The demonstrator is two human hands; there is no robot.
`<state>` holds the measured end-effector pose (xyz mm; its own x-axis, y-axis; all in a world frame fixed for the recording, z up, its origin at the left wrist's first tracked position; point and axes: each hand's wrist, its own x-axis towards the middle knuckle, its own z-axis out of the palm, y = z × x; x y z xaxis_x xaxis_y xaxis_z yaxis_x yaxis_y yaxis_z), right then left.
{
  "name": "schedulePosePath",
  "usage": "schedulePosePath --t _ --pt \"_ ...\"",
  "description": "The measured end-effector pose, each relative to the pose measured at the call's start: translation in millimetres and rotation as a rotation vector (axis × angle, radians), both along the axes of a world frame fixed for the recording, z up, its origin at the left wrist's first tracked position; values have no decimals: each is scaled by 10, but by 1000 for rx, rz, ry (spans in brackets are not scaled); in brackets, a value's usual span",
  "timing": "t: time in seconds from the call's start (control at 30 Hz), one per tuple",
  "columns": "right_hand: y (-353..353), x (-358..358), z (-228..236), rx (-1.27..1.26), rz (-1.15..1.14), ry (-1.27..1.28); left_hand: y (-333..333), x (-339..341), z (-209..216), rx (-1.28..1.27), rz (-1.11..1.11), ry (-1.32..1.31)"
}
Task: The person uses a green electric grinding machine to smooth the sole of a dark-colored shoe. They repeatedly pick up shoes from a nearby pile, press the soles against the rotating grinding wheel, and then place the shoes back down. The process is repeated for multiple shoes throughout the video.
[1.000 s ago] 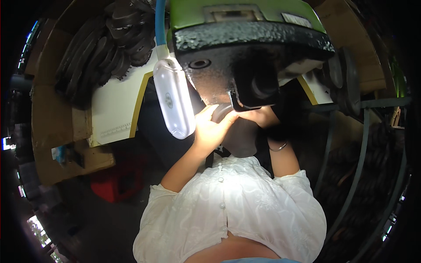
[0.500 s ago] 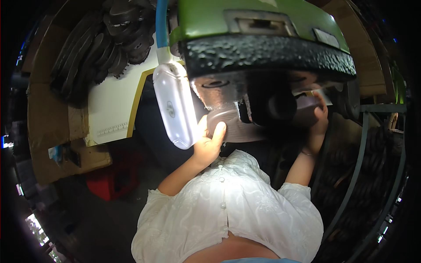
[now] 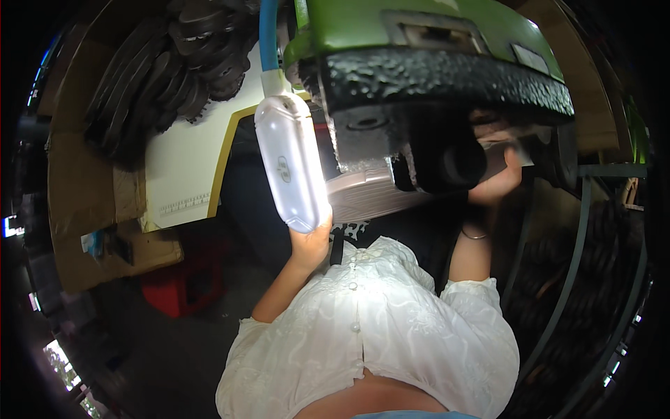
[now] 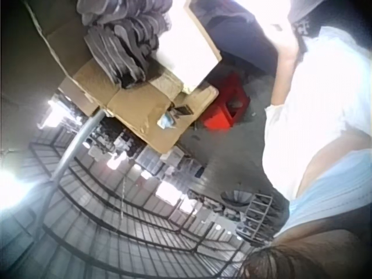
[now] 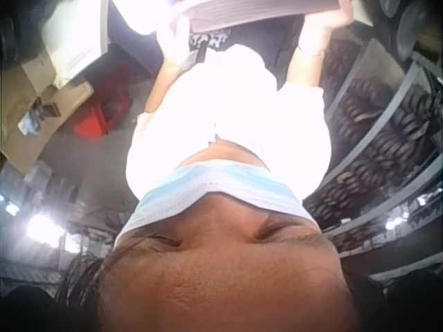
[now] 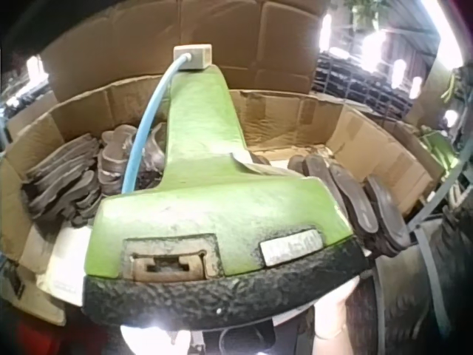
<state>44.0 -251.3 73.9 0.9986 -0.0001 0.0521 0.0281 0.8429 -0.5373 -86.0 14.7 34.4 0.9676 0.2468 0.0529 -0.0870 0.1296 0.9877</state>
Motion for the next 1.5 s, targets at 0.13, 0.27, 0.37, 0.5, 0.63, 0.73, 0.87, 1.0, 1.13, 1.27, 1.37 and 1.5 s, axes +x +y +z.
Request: schedulePosePath --t 0.13,0.27,0.37,0.5,0.63,0.73,0.87,1.0,1.13,1.27,1.37,1.5 --pt "44 118 75 51 74 -46 -30 -13 -25 -6 11 -5" --pt "245 130 139 53 117 -93 21 -82 -38 28 43 50" --pt "435 51 265 154 167 24 92 -120 -94 29 174 14" --pt "727 -161 292 371 59 361 423 -215 -132 172 287 79" --pt "959 -410 -16 201 -15 323 713 -152 -22 209 384 19" --pt "1076 -597 -442 -118 -1 54 948 -144 -29 177 391 -3" --pt "1237 -698 -421 -197 99 38 1167 -160 -106 59 379 64" --pt "1285 -674 -224 -430 136 -59 1418 -237 -479 -32 334 336" --pt "1213 -622 -230 -532 230 -110 1181 -192 -549 -4 138 439" --pt "1098 -536 11 -603 370 -46 952 -211 -818 250 -224 564" --pt "1066 -452 67 -671 425 -104 557 -195 -906 391 -456 486" --pt "1117 -315 43 -870 322 -375 40 -129 -692 524 -506 328"
